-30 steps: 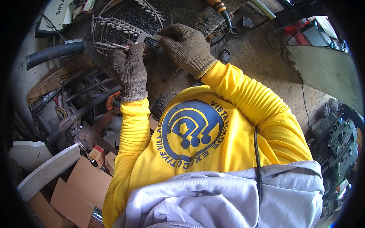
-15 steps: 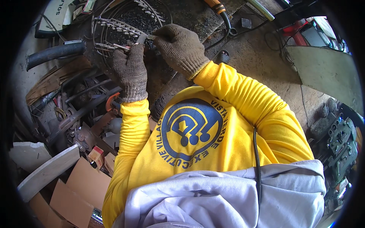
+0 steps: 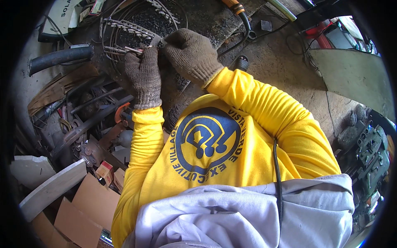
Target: The person grinds a metal cage with a power tool, uses a hammer to shape the metal rods, and welds pieces together using a welding rod.
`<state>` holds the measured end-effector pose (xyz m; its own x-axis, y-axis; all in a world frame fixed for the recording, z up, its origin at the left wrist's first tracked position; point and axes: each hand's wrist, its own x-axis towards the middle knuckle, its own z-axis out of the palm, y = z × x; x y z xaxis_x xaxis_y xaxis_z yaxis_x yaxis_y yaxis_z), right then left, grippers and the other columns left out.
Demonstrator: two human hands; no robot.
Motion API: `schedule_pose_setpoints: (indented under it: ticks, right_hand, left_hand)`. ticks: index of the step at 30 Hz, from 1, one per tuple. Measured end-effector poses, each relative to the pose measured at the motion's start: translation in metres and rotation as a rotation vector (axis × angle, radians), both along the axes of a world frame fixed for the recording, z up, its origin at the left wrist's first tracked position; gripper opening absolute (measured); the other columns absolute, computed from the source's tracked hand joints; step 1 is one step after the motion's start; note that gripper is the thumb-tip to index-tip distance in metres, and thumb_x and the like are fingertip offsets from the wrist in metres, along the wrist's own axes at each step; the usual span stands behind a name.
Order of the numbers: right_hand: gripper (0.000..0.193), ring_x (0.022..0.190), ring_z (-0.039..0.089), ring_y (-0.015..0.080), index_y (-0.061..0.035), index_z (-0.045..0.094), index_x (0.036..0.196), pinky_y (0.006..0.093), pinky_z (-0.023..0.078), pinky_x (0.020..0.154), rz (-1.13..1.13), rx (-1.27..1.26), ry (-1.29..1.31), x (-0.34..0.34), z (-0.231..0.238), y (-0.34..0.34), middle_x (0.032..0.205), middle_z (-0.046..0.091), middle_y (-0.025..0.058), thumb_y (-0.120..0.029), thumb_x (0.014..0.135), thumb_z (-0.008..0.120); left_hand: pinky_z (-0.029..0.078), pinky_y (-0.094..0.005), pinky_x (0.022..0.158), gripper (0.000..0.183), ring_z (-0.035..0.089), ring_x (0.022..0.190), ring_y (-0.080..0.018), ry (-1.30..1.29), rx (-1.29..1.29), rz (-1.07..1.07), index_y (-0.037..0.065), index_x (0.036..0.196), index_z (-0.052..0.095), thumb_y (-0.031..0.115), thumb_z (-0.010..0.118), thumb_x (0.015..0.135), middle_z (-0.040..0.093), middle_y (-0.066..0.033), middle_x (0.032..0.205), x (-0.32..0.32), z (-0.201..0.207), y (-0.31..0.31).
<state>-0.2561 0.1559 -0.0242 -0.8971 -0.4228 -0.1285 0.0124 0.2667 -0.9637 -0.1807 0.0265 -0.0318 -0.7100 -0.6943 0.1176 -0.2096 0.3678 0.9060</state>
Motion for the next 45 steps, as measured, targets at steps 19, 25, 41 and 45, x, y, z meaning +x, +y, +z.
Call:
schedule_pose_setpoints:
  ticks: [19, 25, 41, 45]
  right_hand:
    - [0.025, 0.089, 0.069, 0.0134, -0.0047, 0.072, 0.112, 0.0291, 0.055, 0.082, 0.047, 0.015, -0.034, -0.008, -0.011, 0.029, 0.097, 0.075, 0.0081, -0.02, 0.092, 0.072]
    - [0.03, 0.098, 0.072, 0.0293, -0.0118, 0.075, 0.11, 0.0378, 0.056, 0.085, 0.066, 0.068, -0.036, -0.004, -0.013, 0.025, 0.103, 0.075, 0.0122, -0.033, 0.09, 0.07]
    - [0.028, 0.086, 0.071, 0.0158, -0.0063, 0.072, 0.112, 0.0304, 0.056, 0.079, 0.039, 0.095, -0.041, 0.0, -0.012, 0.016, 0.096, 0.076, 0.0078, -0.026, 0.093, 0.072]
    - [0.026, 0.086, 0.07, 0.0152, -0.0063, 0.072, 0.112, 0.0306, 0.056, 0.08, 0.058, 0.143, -0.016, 0.001, -0.003, 0.017, 0.097, 0.075, 0.0081, -0.024, 0.093, 0.072]
  left_hand:
    - [0.051, -0.0332, 0.068, 0.021, 0.063, 0.074, -0.0152, 0.008, 0.084, -0.1, 0.002, 0.094, 0.063, 0.021, 0.072, 0.095, 0.068, -0.0072, 0.084, 0.009, -0.007, 0.005]
    - [0.051, -0.0343, 0.068, 0.022, 0.063, 0.075, -0.0173, -0.001, 0.036, -0.081, 0.001, 0.094, 0.063, 0.022, 0.071, 0.096, 0.067, -0.0083, 0.082, 0.01, -0.01, 0.007]
    - [0.049, -0.0354, 0.075, 0.025, 0.058, 0.082, -0.0156, -0.084, -0.04, -0.072, -0.002, 0.095, 0.061, 0.018, 0.075, 0.092, 0.063, -0.0084, 0.089, 0.006, -0.005, 0.011]
    - [0.049, -0.036, 0.074, 0.025, 0.058, 0.081, -0.0165, -0.073, -0.052, -0.059, -0.002, 0.093, 0.061, 0.018, 0.075, 0.092, 0.063, -0.0089, 0.088, 0.006, -0.005, 0.01]
